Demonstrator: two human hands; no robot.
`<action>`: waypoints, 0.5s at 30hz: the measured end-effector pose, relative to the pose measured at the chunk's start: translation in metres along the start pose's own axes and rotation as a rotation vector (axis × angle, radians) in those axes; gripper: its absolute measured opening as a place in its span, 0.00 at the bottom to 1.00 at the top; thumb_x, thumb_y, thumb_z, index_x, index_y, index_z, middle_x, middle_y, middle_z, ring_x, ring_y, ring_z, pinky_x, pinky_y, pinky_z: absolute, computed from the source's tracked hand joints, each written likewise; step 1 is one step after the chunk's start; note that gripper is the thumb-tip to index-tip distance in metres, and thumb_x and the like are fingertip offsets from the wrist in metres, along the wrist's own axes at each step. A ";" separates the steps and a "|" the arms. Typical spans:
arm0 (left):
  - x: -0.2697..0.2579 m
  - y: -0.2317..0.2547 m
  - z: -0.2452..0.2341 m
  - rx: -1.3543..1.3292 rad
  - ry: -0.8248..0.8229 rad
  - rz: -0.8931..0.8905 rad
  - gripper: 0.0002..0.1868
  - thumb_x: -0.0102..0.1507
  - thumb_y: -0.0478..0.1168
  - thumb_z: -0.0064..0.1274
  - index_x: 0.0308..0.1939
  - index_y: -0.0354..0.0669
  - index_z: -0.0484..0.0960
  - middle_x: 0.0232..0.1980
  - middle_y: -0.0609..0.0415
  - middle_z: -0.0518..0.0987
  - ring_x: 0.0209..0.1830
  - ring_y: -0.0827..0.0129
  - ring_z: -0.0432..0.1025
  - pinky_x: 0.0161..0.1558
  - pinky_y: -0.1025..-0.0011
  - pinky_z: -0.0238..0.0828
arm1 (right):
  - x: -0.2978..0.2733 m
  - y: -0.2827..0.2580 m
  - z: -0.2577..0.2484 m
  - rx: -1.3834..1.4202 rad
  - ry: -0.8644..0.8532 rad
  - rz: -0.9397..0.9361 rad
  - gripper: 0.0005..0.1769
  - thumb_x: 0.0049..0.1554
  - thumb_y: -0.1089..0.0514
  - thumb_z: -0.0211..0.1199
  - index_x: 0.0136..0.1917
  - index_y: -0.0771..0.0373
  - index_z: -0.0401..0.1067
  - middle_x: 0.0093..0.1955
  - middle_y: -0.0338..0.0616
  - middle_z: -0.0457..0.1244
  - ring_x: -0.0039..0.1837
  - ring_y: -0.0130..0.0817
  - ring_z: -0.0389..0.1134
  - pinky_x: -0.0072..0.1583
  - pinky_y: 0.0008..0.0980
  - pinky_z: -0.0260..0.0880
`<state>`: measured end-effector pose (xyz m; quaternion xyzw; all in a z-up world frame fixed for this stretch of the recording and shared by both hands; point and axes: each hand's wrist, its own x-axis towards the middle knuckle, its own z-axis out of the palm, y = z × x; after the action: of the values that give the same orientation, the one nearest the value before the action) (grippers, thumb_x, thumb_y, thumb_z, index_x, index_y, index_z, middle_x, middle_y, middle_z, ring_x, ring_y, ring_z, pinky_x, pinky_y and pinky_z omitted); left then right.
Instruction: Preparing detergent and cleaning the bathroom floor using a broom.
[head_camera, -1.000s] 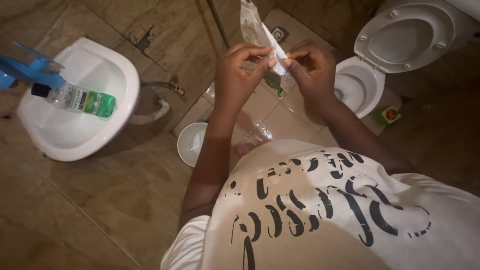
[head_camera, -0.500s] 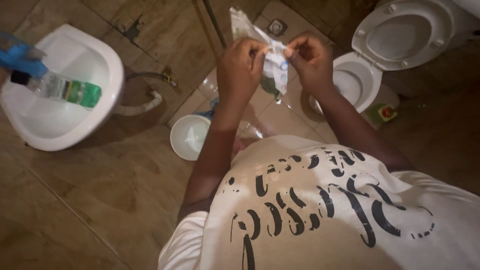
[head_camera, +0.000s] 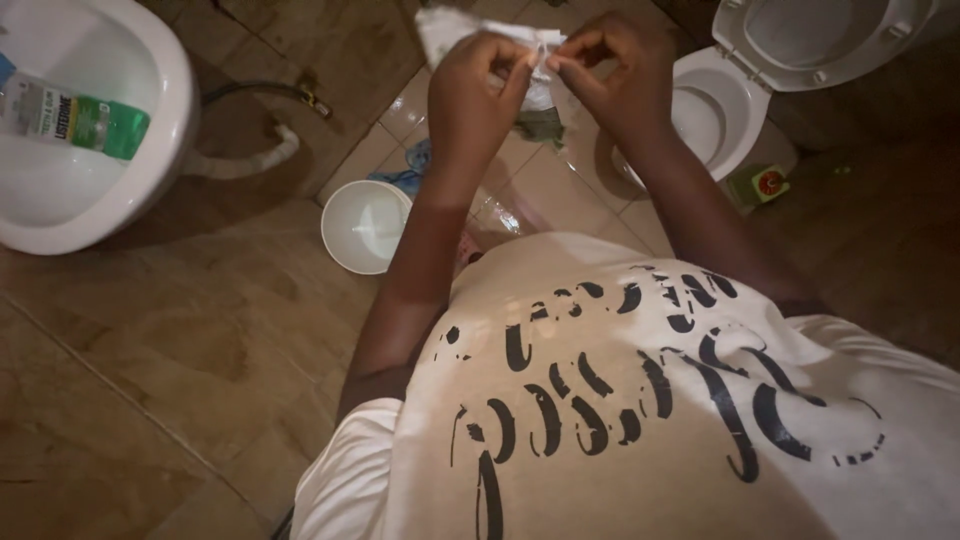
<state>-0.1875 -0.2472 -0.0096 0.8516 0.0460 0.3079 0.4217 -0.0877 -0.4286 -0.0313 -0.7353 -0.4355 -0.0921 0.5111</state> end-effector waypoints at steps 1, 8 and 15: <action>0.000 0.000 0.000 0.002 0.000 0.005 0.07 0.63 0.39 0.64 0.37 0.40 0.82 0.38 0.53 0.82 0.35 0.66 0.80 0.40 0.69 0.75 | -0.001 0.001 0.001 0.001 0.004 -0.003 0.12 0.63 0.63 0.80 0.49 0.68 0.76 0.49 0.48 0.69 0.50 0.35 0.71 0.52 0.31 0.72; -0.002 0.003 0.003 -0.054 -0.052 -0.056 0.09 0.64 0.40 0.64 0.37 0.39 0.83 0.37 0.53 0.83 0.35 0.69 0.80 0.39 0.71 0.76 | -0.006 -0.002 0.007 0.221 0.040 0.132 0.15 0.64 0.65 0.78 0.51 0.69 0.70 0.51 0.49 0.69 0.55 0.32 0.74 0.57 0.29 0.73; -0.004 0.005 0.002 -0.038 -0.076 -0.098 0.09 0.63 0.40 0.65 0.36 0.39 0.83 0.37 0.52 0.82 0.35 0.69 0.79 0.39 0.71 0.76 | 0.005 -0.007 0.004 0.136 0.012 0.102 0.19 0.63 0.65 0.79 0.49 0.67 0.66 0.48 0.48 0.69 0.56 0.34 0.76 0.55 0.29 0.74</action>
<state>-0.1904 -0.2528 -0.0089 0.8513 0.0659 0.2550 0.4538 -0.0915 -0.4217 -0.0258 -0.7194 -0.3996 -0.0406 0.5666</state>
